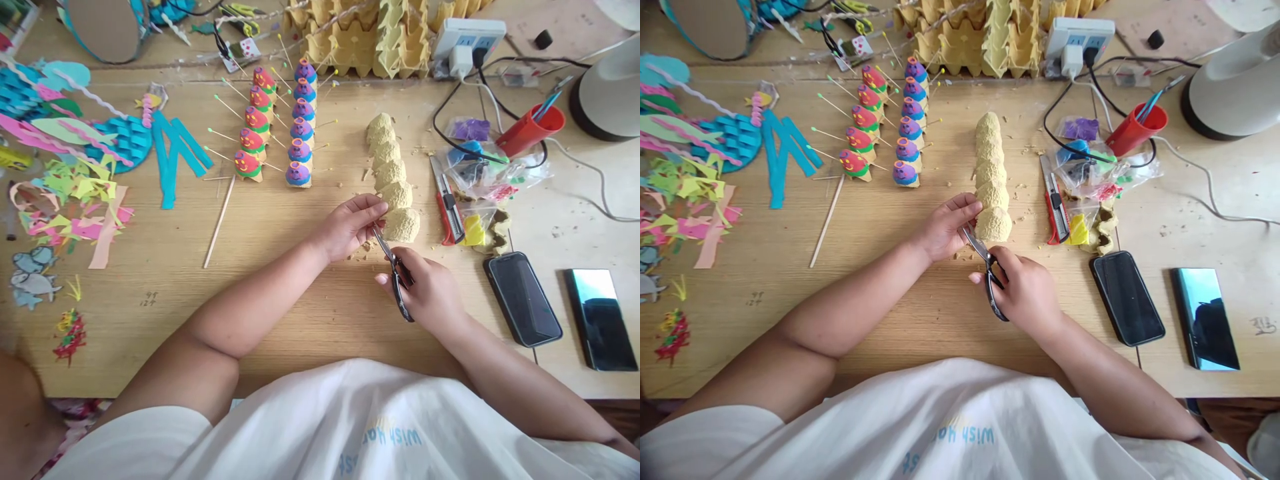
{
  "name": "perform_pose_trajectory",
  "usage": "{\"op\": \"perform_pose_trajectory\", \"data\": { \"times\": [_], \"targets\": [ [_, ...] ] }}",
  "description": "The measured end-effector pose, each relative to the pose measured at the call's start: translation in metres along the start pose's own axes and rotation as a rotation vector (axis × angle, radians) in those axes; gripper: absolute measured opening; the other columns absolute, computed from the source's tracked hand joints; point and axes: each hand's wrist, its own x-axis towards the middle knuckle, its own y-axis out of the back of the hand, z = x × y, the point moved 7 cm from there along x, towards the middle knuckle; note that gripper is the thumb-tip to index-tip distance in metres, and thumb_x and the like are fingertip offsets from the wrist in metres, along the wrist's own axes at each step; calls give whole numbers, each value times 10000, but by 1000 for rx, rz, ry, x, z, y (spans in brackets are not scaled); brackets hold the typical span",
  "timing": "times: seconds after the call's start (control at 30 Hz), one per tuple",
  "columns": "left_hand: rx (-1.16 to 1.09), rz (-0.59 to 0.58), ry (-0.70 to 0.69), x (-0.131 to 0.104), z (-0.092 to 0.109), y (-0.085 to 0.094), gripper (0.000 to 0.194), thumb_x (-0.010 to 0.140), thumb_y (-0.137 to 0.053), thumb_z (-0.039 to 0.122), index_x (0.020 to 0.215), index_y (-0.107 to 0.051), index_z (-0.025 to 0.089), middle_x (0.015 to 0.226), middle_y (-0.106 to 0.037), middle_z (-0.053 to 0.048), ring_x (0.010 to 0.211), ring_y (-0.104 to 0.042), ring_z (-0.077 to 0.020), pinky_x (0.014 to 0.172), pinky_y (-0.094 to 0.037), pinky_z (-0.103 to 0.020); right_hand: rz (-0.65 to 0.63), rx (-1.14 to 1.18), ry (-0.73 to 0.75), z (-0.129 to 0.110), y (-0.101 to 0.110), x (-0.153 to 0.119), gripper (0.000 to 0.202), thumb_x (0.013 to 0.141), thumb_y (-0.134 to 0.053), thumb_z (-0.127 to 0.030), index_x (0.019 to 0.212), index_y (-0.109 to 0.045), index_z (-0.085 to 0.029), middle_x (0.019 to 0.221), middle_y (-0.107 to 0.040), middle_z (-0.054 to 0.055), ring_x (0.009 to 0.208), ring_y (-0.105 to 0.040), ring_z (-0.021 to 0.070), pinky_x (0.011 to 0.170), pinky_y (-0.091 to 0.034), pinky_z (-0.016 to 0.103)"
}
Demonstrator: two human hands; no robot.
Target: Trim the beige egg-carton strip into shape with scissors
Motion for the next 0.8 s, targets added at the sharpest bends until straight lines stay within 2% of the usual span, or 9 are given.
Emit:
{"op": "perform_pose_trajectory", "data": {
  "times": [0.4,0.63,0.8],
  "targets": [
    [5,37,10,-1,-1,0,297,788,-989,288,819,-710,194,758,-717,69,699,-691,-56,714,-543,-187,52,-48,33,-2,3,-1,575,1065,-481,-715,1065,-695,-181,644,-647,23,566,-602,203,588,-363,294],
    [39,84,14,-2,-2,0,232,893,-908,268,818,-699,199,748,-683,68,706,-676,-65,748,-538,-213,84,-54,69,-4,3,0,537,1072,-501,-681,1091,-700,-182,649,-660,27,577,-620,209,590,-370,293],
    [14,60,-3,-3,-2,-3,238,881,-922,272,819,-707,191,755,-700,61,707,-679,-64,735,-538,-204,79,-62,64,-3,1,0,554,1071,-504,-686,1132,-713,-177,653,-666,31,582,-620,212,592,-378,295]
  ]
}}
